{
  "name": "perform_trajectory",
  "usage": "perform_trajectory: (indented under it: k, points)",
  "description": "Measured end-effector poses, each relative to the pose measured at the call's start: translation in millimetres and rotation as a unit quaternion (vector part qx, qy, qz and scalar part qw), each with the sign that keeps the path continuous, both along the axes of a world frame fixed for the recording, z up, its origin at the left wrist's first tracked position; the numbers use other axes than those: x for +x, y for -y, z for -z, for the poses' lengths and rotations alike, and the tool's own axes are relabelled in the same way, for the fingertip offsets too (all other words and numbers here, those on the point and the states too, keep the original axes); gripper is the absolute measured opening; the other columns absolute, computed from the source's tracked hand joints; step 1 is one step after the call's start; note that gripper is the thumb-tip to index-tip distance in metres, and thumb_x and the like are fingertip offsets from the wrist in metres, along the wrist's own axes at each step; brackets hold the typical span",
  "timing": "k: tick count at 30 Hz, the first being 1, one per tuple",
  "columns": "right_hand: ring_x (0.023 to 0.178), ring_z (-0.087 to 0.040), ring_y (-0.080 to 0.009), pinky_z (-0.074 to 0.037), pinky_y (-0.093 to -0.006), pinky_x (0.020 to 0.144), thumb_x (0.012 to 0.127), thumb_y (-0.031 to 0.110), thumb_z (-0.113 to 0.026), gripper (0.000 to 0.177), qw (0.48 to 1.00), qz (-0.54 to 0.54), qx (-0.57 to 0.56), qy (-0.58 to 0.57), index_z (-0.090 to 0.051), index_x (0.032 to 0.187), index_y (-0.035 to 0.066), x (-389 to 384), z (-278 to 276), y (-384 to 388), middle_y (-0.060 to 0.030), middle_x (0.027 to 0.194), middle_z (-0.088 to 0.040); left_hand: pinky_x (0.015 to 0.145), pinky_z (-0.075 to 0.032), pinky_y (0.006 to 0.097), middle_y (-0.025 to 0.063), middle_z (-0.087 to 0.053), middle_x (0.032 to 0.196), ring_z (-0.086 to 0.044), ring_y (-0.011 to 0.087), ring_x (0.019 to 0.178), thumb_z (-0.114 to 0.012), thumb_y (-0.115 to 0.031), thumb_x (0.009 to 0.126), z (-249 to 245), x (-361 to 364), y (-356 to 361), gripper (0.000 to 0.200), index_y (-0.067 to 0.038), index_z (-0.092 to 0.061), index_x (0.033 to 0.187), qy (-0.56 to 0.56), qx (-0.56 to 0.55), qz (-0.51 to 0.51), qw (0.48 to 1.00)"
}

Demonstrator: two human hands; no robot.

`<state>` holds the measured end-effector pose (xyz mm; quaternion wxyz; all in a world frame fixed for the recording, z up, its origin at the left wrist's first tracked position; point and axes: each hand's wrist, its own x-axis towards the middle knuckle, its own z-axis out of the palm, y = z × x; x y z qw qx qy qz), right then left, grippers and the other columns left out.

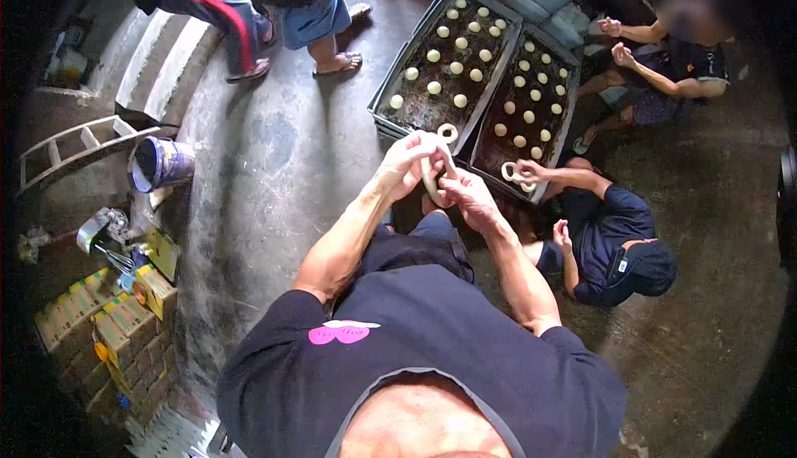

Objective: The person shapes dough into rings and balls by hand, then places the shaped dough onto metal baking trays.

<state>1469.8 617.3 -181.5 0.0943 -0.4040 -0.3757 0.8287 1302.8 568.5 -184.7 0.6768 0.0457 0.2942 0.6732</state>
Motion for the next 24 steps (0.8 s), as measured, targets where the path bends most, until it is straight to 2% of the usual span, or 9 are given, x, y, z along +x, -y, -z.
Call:
perform_trajectory:
  k: [2, 5, 8, 10, 12, 14, 18, 20, 24]
  points:
    - [0.058, -0.053, -0.0075, -0.045, -0.0211, 0.056, 0.085, 0.015, -0.060, 0.013, 0.992, 0.079, 0.086, 0.045, -0.056, 0.085, 0.003, -6.0, -19.9, -24.3, -0.0014, 0.071, -0.057, 0.053, -0.047, 0.0218, 0.0030, -0.058, 0.074, -0.054, 0.0084, 0.058, -0.062, -0.019, 0.083, 9.2, -6.6, 4.0, 0.017, -0.004, -0.058, 0.091, -0.088, -0.112, 0.227, 0.963]
    - [0.061, -0.053, -0.0072, -0.044, -0.0199, 0.058, 0.086, 0.015, -0.058, 0.013, 0.995, 0.078, 0.034, -0.045, -0.054, 0.087, 0.003, 0.9, 4.6, -39.6, -0.0004, 0.072, -0.056, 0.053, -0.045, 0.0214, 0.0006, -0.062, 0.078, -0.052, 0.0051, 0.058, -0.063, -0.016, 0.082, 14.7, 4.4, -4.9, 0.017, -0.003, -0.061, 0.093, -0.096, -0.047, 0.261, 0.959]
    - [0.063, -0.053, -0.0078, -0.043, -0.0206, 0.060, 0.083, 0.017, -0.062, 0.015, 0.985, -0.143, 0.044, 0.087, -0.055, 0.082, 0.004, 9.0, 21.2, -56.5, 0.0000, 0.070, -0.056, 0.071, -0.052, 0.0277, 0.0053, -0.061, 0.079, -0.059, 0.0136, 0.063, -0.058, -0.011, 0.085, 68.8, -13.6, -18.6, 0.011, -0.003, -0.059, 0.092, -0.034, -0.038, -0.015, 0.999]
    - [0.062, -0.053, -0.0082, -0.042, -0.0223, 0.060, 0.080, 0.017, -0.063, 0.014, 0.984, -0.101, 0.066, 0.130, -0.054, 0.078, 0.007, 2.6, 46.6, -86.5, -0.0006, 0.067, -0.057, 0.075, -0.053, 0.0324, 0.0078, -0.062, 0.084, -0.061, 0.0164, 0.073, -0.058, -0.012, 0.085, 121.7, -12.7, -8.9, 0.015, -0.002, -0.057, 0.096, 0.030, 0.005, -0.005, 1.000]
    - [0.061, -0.052, -0.0090, -0.043, -0.0227, 0.060, 0.081, 0.018, -0.064, 0.015, 0.982, -0.131, 0.089, 0.105, -0.055, 0.079, 0.005, -14.4, 92.5, -110.2, -0.0014, 0.067, -0.056, 0.075, -0.051, 0.0335, 0.0049, -0.061, 0.086, -0.061, 0.0163, 0.078, -0.060, -0.017, 0.085, 143.2, 1.8, -3.3, 0.025, -0.004, -0.056, 0.106, 0.002, -0.181, -0.038, 0.983]
    - [0.064, -0.054, -0.0144, -0.043, -0.0249, 0.058, 0.082, 0.018, -0.059, 0.014, 0.929, -0.195, 0.245, 0.199, -0.055, 0.078, 0.006, -33.7, 161.8, -122.1, -0.0036, 0.069, -0.055, 0.078, -0.049, 0.0330, 0.0062, -0.060, 0.097, -0.060, 0.0165, 0.086, -0.060, -0.019, 0.084, 184.4, 16.3, 10.8, 0.048, -0.005, -0.043, 0.128, -0.179, -0.333, -0.013, 0.926]
    - [0.078, -0.055, -0.0280, -0.043, -0.0362, 0.068, 0.086, 0.021, -0.051, 0.016, 0.719, -0.179, 0.636, 0.215, -0.054, 0.082, 0.006, -62.9, 334.4, -141.3, -0.0120, 0.081, -0.054, 0.070, -0.047, 0.0234, 0.0049, -0.061, 0.099, -0.058, 0.0119, 0.086, -0.059, -0.018, 0.084, 239.7, 20.1, 113.4, 0.043, -0.005, -0.048, 0.124, -0.109, -0.443, -0.064, 0.888]
    - [0.071, -0.055, -0.0230, -0.042, -0.0364, 0.065, 0.092, 0.032, -0.044, 0.032, 0.881, -0.114, 0.319, 0.330, -0.053, 0.082, 0.004, -89.9, 376.9, -151.4, -0.0110, 0.074, -0.057, 0.068, -0.047, 0.0229, 0.0049, -0.062, 0.097, -0.058, 0.0111, 0.083, -0.059, -0.018, 0.083, 231.0, 24.6, 159.1, 0.043, -0.004, -0.048, 0.122, -0.133, -0.526, -0.080, 0.836]
    - [0.064, -0.055, -0.0242, -0.043, -0.0350, 0.057, 0.095, 0.039, -0.038, 0.044, 0.940, -0.031, 0.221, 0.258, -0.052, 0.082, 0.000, -118.5, 423.7, -172.8, -0.0128, 0.069, -0.057, 0.065, -0.048, 0.0235, 0.0067, -0.061, 0.097, -0.058, 0.0121, 0.079, -0.058, -0.016, 0.082, 238.0, 60.0, 265.1, 0.042, -0.002, -0.050, 0.121, -0.110, -0.655, -0.083, 0.743]
